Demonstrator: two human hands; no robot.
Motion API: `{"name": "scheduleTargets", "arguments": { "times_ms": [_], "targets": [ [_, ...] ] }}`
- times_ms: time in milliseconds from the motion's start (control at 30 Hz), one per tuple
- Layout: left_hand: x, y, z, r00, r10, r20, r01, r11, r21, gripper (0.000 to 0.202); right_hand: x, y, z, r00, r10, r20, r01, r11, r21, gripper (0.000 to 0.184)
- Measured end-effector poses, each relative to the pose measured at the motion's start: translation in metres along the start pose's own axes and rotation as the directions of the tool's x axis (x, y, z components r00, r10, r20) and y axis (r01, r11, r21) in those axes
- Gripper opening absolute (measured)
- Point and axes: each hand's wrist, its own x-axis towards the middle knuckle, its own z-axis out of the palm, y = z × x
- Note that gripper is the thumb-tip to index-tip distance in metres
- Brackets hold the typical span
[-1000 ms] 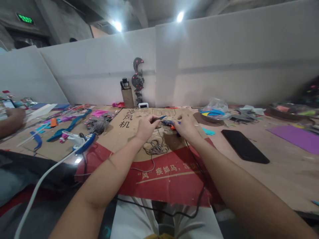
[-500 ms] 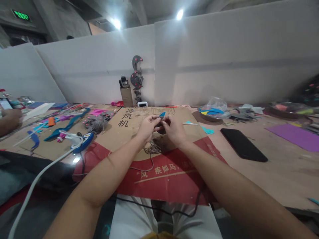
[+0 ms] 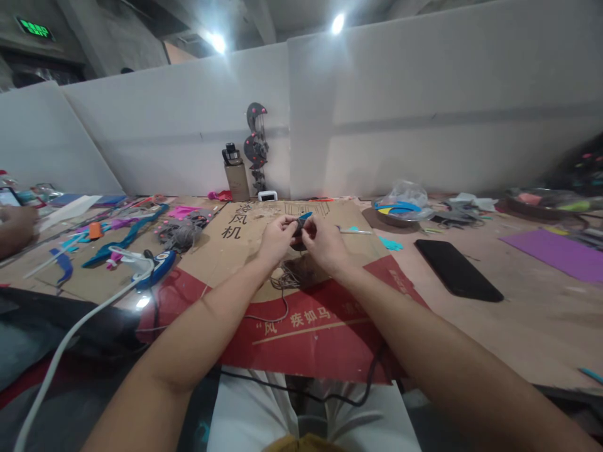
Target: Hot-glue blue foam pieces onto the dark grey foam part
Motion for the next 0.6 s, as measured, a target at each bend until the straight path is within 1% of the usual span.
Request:
{"name": "scheduleTargets", "arguments": {
  "times_ms": [33,133,200,333,600],
  "targets": [
    [0.0004,-0.0002,0.0,1.0,-0.007,0.006,0.007,1.0,-0.015,0.004,-0.0003,-0.0003,-0.0001,1.0,-0.006,0.003,0.005,1.0,0.024,0.001],
    [0.0014,-0.0006,-0.0005,0.999,-0.008,0.031,0.01,0.997,-0.072,0.006,-0.001,-0.0002,-0.0005,0.999,-0.036,0.017,0.034,0.997,0.074,0.007],
    [0.0012,0.0003,-0.0008,1.0,-0.003,0.03,0.006,0.995,-0.098,0.008,-0.0014,0.0002,-0.0011,0.998,-0.056,0.02,0.054,0.996,0.068,0.008],
    [-0.0003,0.0047,-0.001,0.999,-0.036,0.011,0.037,0.99,-0.139,0.009,-0.0015,0.0005,-0.0021,0.997,-0.08,0.023,0.079,0.996,0.043,0.01],
    [0.0006,0.0053,-0.0033,0.997,-0.06,0.041,0.067,0.976,-0.206,0.016,-0.0014,-0.0006,-0.0029,0.992,-0.125,0.018,0.125,0.992,0.021,0.012]
  ]
}}
